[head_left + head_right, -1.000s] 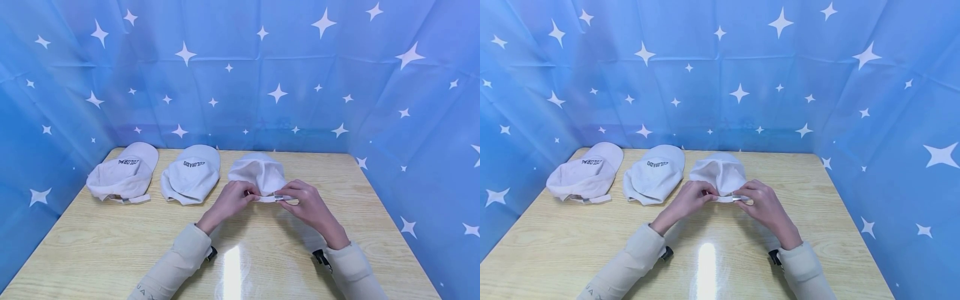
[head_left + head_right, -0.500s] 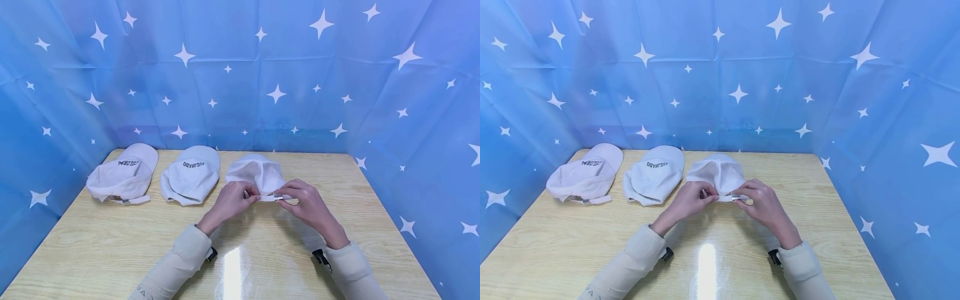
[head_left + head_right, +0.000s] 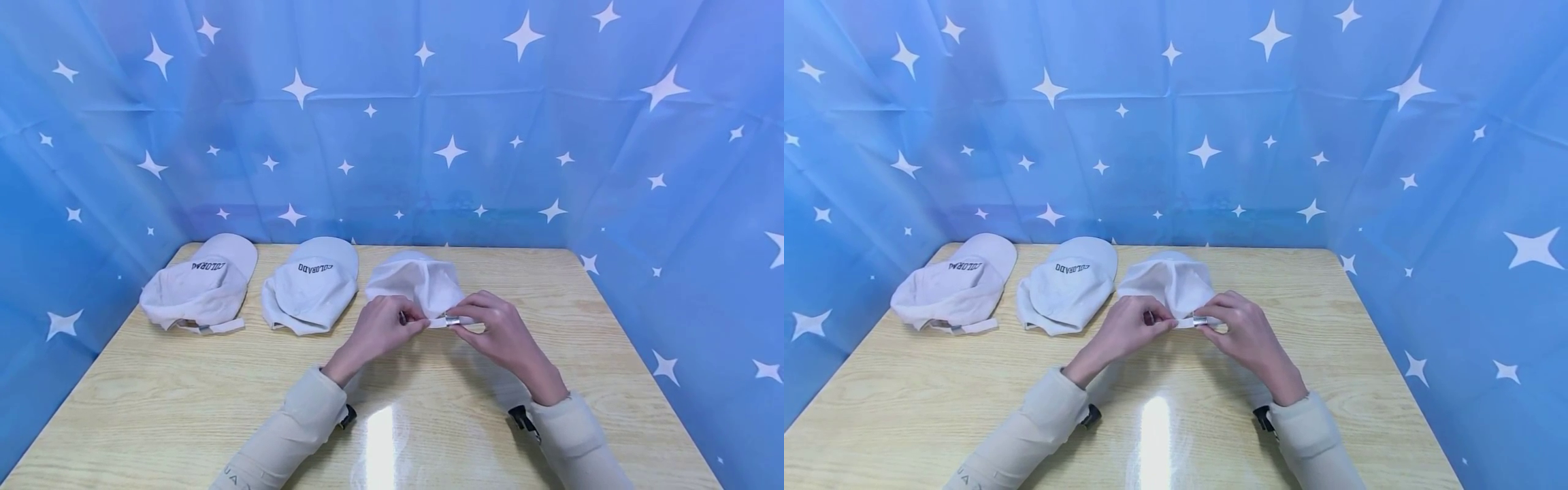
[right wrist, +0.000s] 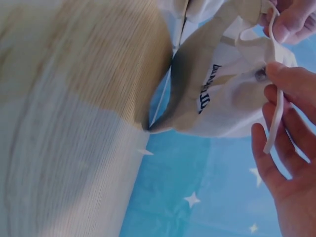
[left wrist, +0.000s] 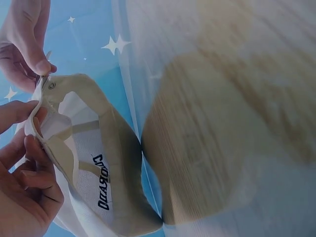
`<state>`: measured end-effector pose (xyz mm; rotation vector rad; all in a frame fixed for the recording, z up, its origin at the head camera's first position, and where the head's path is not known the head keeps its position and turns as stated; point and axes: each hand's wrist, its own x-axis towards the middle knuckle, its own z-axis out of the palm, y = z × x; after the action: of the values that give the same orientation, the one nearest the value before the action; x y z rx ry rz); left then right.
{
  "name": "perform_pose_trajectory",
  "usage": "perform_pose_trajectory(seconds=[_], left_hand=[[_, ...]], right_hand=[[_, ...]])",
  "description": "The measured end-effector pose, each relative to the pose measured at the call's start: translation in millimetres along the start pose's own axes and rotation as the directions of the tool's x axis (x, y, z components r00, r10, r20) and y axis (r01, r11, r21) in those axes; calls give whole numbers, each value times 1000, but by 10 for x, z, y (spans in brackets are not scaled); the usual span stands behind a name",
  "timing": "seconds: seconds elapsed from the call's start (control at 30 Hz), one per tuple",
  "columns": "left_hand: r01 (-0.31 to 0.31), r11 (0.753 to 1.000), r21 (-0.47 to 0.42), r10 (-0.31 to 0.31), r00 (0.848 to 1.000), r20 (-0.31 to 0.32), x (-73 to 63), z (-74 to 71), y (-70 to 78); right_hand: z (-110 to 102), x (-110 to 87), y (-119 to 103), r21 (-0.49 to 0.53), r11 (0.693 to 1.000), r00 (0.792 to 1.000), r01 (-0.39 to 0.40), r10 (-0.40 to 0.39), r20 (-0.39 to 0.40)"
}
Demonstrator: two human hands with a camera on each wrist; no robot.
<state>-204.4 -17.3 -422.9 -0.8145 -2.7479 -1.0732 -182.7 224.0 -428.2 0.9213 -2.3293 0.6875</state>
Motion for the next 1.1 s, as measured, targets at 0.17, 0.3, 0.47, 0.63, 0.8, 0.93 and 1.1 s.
perform_pose_trajectory(seconds=[0.17,0.3,0.47,0.63,0.8,0.93,1.1], left_hand=[[-1,1000,8,2,1000,-24,-8,14,14],[1,1000,13,-1,999,-39,-13,33,13],[-2,1000,8,3,999,-41,-13,52,14],[-10,1000,1,10,999,-46,-15,50,16],[2,1000,-3,-2,999,-32,-14,25,10],[-6,1000,-12,5,1000,-23,-15,4,12],[-10,1000,-18,9,1000,-27,-16,7,16]], right_hand=[[5,12,-16,-3,1000,1000,2,-2,-4],[7,19,-29,-7,1000,1000,0,0,-1],[16,17,-32,-7,1000,1000,-3,3,1],[21,12,-32,-3,1000,1000,-2,2,-7],[20,9,-34,-9,1000,1000,-1,1,-12],[21,5,-37,-6,1000,1000,0,0,-16],[25,9,-34,1,1000,1000,7,-7,-22]])
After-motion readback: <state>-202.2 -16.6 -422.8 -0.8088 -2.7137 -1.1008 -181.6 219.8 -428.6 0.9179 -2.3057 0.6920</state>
